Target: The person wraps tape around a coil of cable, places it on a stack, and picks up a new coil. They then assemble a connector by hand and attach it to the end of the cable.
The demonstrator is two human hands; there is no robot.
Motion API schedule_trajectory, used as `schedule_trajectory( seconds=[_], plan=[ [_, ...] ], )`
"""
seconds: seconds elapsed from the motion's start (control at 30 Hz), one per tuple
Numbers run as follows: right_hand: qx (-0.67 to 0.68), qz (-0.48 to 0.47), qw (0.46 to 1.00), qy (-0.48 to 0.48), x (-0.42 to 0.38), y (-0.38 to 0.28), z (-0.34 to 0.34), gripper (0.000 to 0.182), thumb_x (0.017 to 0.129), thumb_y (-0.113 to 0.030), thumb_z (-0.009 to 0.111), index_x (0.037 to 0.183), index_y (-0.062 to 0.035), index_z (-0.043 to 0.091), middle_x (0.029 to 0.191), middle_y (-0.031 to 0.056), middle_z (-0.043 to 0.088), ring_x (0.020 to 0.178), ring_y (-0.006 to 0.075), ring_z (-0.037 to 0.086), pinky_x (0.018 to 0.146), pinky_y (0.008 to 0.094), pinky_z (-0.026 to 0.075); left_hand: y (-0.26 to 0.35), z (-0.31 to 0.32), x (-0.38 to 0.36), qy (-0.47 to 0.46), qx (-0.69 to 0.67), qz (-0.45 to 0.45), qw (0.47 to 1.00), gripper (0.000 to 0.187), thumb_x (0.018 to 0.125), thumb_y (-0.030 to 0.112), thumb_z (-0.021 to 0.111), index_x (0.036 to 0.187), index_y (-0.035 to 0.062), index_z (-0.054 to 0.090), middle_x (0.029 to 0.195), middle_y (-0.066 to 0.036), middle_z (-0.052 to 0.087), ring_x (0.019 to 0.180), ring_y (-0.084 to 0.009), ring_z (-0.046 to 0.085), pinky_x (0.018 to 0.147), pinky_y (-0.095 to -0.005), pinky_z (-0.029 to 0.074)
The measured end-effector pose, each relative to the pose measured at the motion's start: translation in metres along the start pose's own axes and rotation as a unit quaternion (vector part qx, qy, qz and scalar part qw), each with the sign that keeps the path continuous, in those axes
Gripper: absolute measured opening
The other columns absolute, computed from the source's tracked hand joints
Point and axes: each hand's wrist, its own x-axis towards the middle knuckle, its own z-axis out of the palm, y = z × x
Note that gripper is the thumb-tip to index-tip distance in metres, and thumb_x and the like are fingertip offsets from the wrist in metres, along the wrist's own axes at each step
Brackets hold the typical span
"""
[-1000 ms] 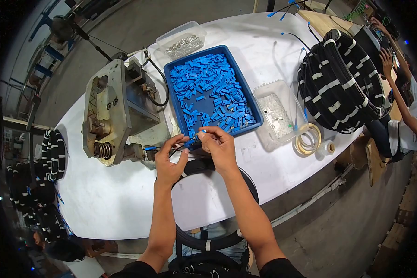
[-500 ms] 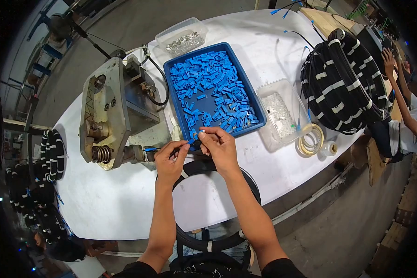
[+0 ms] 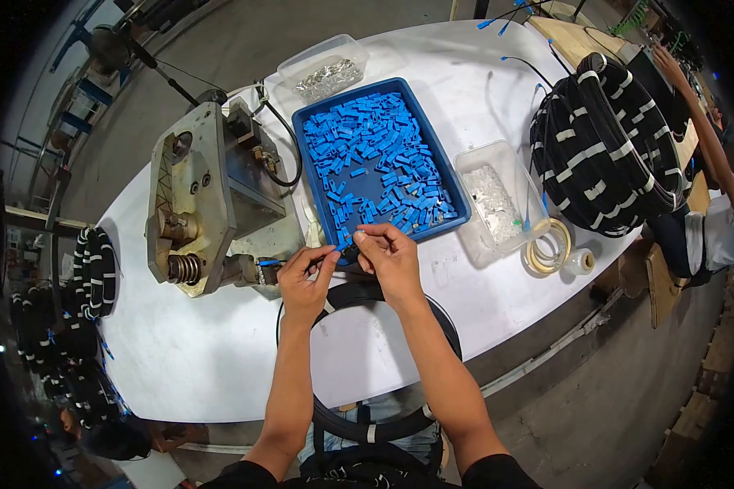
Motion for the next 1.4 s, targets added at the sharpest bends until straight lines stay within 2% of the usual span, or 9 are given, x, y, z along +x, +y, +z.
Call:
schedule_trajectory(
  seconds=[0.43,0.63,0.7,0.8,0.9,1.0,1.13,1.4],
  plan=[
    [-0.019,-0.002,1.0,0.0,0.001,0.004,-0.001,0.014,0.09,-0.009,0.07,0.099,-0.0001,0.064,0.071,0.0001,0.058,0.055,0.0062,0.047,0.048,0.0208,0.032,-0.001,0.001,0.0,-0.004,0.002,0.001,1.0,0.013,0.081,0.003,0.077,0.092,0.0011,0.072,0.067,-0.003,0.058,0.057,-0.0081,0.049,0.052,-0.0229,0.039],
    [-0.022,-0.001,1.0,-0.003,0.001,0.003,0.001,0.014,0.09,-0.008,0.07,0.099,0.001,0.064,0.07,0.0,0.058,0.054,0.006,0.047,0.047,0.0208,0.033,0.002,0.0,0.0,-0.003,-0.004,0.002,1.0,0.013,0.082,0.004,0.076,0.094,0.0006,0.072,0.07,-0.004,0.061,0.058,-0.0089,0.054,0.052,-0.0225,0.045],
    [-0.033,-0.002,0.999,-0.009,0.001,0.003,0.0,0.013,0.091,-0.008,0.07,0.098,0.0011,0.064,0.069,0.0,0.057,0.054,0.0056,0.046,0.047,0.0208,0.033,0.005,-0.002,0.001,-0.021,0.0,-0.015,1.0,0.012,0.084,0.0,0.074,0.095,-0.0025,0.073,0.077,-0.004,0.066,0.064,-0.0049,0.056,0.056,-0.0184,0.046],
    [-0.038,-0.002,0.999,-0.006,0.001,0.004,0.001,0.013,0.091,-0.007,0.069,0.098,0.0016,0.064,0.068,-0.0003,0.057,0.053,0.0053,0.045,0.047,0.0206,0.033,0.003,-0.001,0.0,-0.019,-0.012,-0.016,1.0,0.013,0.083,-0.001,0.074,0.096,-0.0032,0.072,0.078,-0.005,0.067,0.067,-0.0064,0.06,0.06,-0.02,0.051],
    [-0.033,-0.003,0.999,-0.013,0.002,0.005,-0.001,0.018,0.089,-0.009,0.072,0.1,0.0029,0.064,0.068,0.0002,0.059,0.053,0.0052,0.049,0.046,0.0196,0.033,-0.001,0.002,-0.001,-0.004,-0.016,-0.001,1.0,0.013,0.083,0.005,0.076,0.095,0.0004,0.073,0.073,-0.006,0.064,0.061,-0.0106,0.059,0.055,-0.024,0.052],
    [-0.028,-0.005,0.999,-0.019,0.002,0.005,-0.001,0.019,0.089,-0.01,0.073,0.1,0.003,0.064,0.068,0.0001,0.059,0.052,0.0052,0.048,0.045,0.0195,0.032,-0.001,0.002,-0.001,0.002,-0.013,0.012,1.0,0.014,0.082,0.004,0.076,0.095,0.0005,0.073,0.071,-0.006,0.064,0.061,-0.0108,0.059,0.054,-0.0245,0.052],
    [-0.018,-0.003,0.999,-0.028,0.003,0.005,-0.002,0.019,0.088,-0.01,0.073,0.099,0.0032,0.064,0.068,-0.0002,0.059,0.052,0.0048,0.047,0.045,0.0195,0.031,-0.004,-0.001,-0.004,-0.021,0.005,0.01,1.0,0.014,0.083,-0.001,0.074,0.096,-0.0028,0.073,0.078,-0.006,0.068,0.068,-0.0075,0.062,0.06,-0.0204,0.053],
    [-0.018,0.025,0.999,-0.033,0.0,-0.002,0.002,0.033,0.088,-0.009,0.073,0.113,0.0042,0.056,0.065,-0.0024,0.055,0.051,0.0051,0.044,0.046,0.0205,0.03,-0.01,0.0,-0.007,-0.016,0.004,0.044,0.999,0.014,0.084,0.0,0.074,0.098,-0.0022,0.073,0.078,-0.007,0.069,0.066,-0.0074,0.062,0.056,-0.02,0.052]
  ],
)
